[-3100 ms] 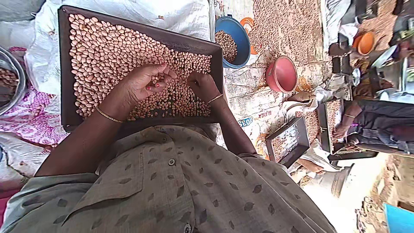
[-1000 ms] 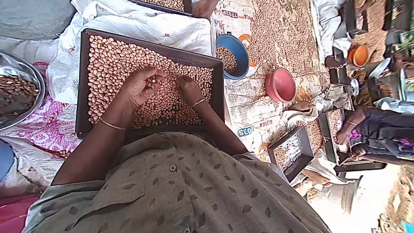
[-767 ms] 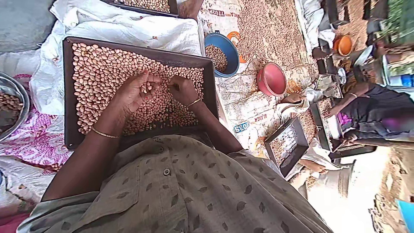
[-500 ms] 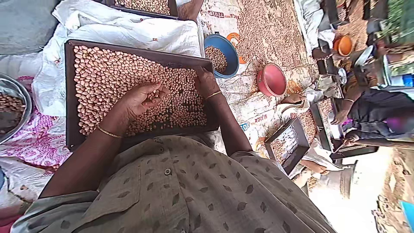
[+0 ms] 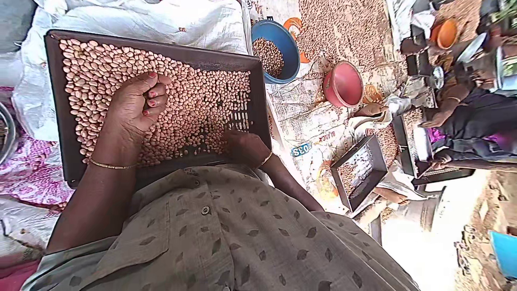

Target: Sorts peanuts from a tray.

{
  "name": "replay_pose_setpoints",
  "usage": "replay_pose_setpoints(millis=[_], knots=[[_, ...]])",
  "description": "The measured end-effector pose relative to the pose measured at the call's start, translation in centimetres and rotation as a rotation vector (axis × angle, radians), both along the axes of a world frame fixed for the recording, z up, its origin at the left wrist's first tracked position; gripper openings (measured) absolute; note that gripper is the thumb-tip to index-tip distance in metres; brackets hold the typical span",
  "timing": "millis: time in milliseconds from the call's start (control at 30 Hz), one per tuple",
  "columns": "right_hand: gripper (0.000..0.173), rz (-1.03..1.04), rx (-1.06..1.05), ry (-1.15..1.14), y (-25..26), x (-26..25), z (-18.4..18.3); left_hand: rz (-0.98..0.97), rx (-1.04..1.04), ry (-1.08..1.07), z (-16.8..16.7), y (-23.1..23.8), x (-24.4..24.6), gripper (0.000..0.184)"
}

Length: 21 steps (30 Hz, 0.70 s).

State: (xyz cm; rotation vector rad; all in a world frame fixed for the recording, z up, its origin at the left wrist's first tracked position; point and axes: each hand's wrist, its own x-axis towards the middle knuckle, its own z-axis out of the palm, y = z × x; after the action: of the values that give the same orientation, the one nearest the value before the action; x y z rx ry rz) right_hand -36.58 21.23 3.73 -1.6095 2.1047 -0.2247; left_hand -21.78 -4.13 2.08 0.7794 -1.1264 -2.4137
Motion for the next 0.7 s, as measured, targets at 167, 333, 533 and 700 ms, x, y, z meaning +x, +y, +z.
replay_pose_setpoints(millis=[167, 333, 533, 700], knots=[[0.024, -0.168, -0.141, 0.086, -4.3, -4.9, -0.3, -0.064, -0.049, 0.061, -0.3, 0.2, -0.3, 0.034], [0.023, -0.187, -0.027, 0.214, -7.4, -5.6, -1.9, -0.033, -0.051, 0.026, 0.0, 0.1, 0.0, 0.034], [0.023, -0.192, -0.212, 0.29, -5.9, -5.0, -3.8, -0.05, -0.058, 0.028, 0.4, 0.4, -0.2, 0.034], [0.024, -0.07, -0.273, 0.287, -5.9, -5.5, -4.4, -0.044, -0.057, 0.017, 0.5, 0.5, -0.2, 0.035]])
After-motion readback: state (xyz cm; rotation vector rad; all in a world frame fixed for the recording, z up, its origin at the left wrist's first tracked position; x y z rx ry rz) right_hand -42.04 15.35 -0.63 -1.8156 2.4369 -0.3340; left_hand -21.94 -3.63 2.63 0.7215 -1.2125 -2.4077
